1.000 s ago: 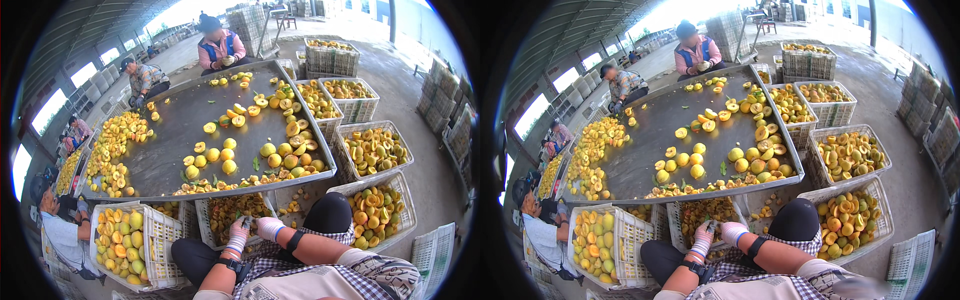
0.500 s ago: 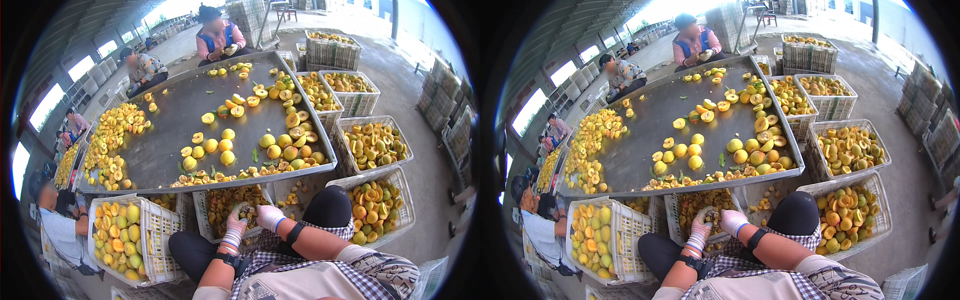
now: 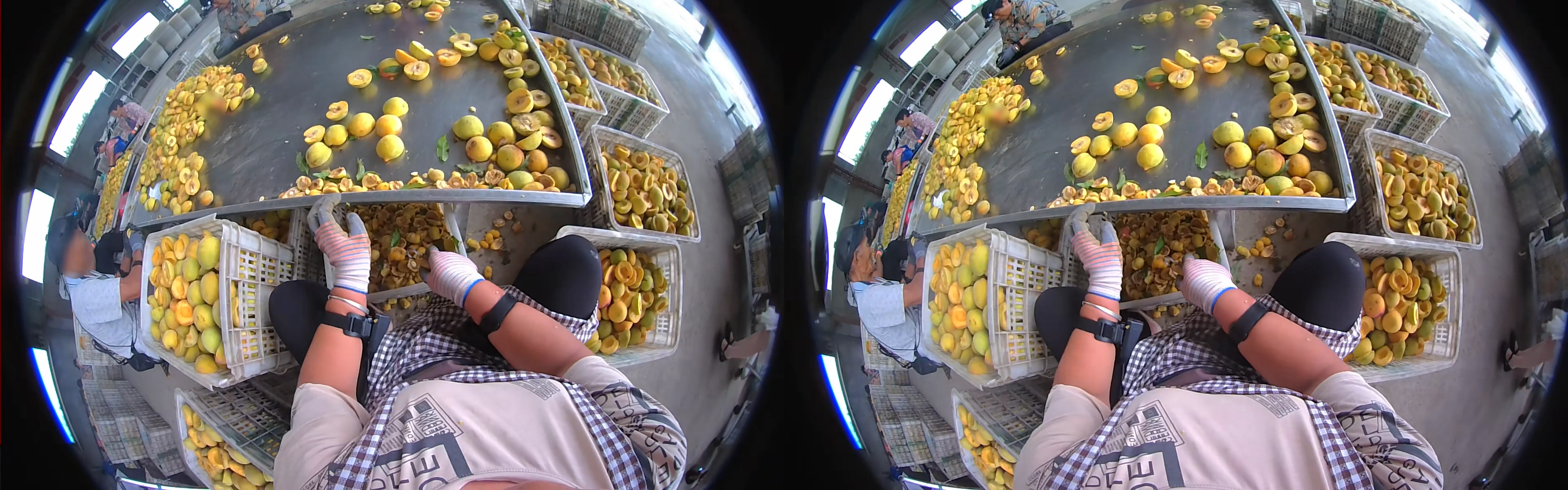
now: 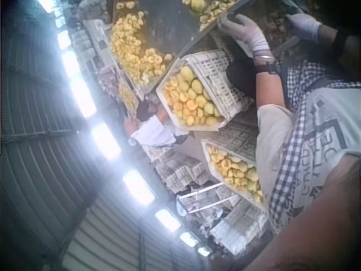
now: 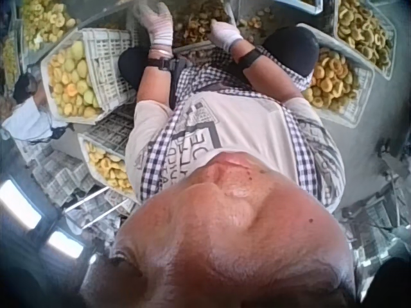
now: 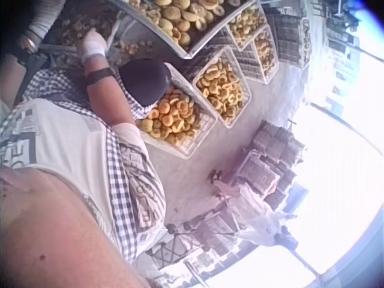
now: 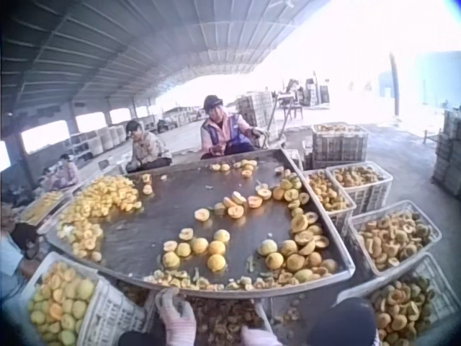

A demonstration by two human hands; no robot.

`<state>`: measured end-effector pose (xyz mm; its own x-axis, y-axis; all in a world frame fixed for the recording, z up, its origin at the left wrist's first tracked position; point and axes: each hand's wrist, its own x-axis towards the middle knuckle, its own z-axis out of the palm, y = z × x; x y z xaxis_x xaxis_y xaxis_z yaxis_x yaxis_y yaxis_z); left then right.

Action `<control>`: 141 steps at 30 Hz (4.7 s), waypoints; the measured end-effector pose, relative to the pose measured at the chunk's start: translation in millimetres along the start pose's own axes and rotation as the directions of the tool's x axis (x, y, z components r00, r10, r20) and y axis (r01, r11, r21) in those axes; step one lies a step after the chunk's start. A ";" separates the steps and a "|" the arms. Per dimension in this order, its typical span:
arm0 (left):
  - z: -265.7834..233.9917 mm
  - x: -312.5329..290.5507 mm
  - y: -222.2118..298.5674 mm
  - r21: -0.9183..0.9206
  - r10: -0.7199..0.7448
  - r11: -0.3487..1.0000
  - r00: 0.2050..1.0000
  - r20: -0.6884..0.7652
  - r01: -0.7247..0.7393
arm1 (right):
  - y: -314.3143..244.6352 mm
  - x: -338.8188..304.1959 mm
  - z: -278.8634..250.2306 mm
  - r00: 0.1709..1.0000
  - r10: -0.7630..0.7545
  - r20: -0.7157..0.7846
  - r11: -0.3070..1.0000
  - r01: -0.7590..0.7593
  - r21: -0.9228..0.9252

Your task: The recorder is sitting at a large metal table, picking up peaches, pitting them with a small knife, and placing the pitted halves and pits into separate crates.

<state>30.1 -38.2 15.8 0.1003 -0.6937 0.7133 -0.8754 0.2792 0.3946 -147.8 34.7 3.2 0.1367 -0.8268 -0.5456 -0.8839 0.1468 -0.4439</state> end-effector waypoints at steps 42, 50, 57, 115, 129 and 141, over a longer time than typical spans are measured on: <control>-15.4 -32.2 46.8 -0.475 -0.289 -0.089 0.434 0.853 0.875 | 7.0 -8.2 -5.3 0.982 -0.032 -0.185 0.873 0.117 0.474; -12.4 -44.3 47.2 -0.450 -0.360 -0.053 0.403 0.842 0.892 | 9.9 -12.6 -11.1 0.992 -0.060 -0.107 0.814 0.111 0.570; -10.0 -49.3 25.7 -0.450 -0.342 -0.146 0.382 0.859 0.881 | -3.8 -11.8 -16.1 0.974 -0.049 -0.222 0.846 0.159 0.509; -2.1 -15.1 61.8 -0.100 -0.224 0.285 0.168 0.960 0.953 | -10.9 -35.0 -25.1 0.962 -0.171 -0.214 0.955 0.215 0.205; 18.9 -45.2 32.8 -0.330 -0.184 0.525 0.483 0.856 0.784 | -5.0 -22.9 -16.3 0.970 -0.125 -0.210 0.944 0.181 0.274; 3.0 -46.7 61.8 -0.156 -0.309 0.311 0.255 0.916 0.938 | -6.3 -44.5 -12.1 0.973 -0.148 -0.178 0.902 0.206 0.380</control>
<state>-30.1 9.5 5.2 -0.1367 -0.8717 -0.4707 -0.1041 -0.4598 0.8819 -153.7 64.0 38.9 0.1840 -0.9227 -0.3389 -0.5989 0.1682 -0.7830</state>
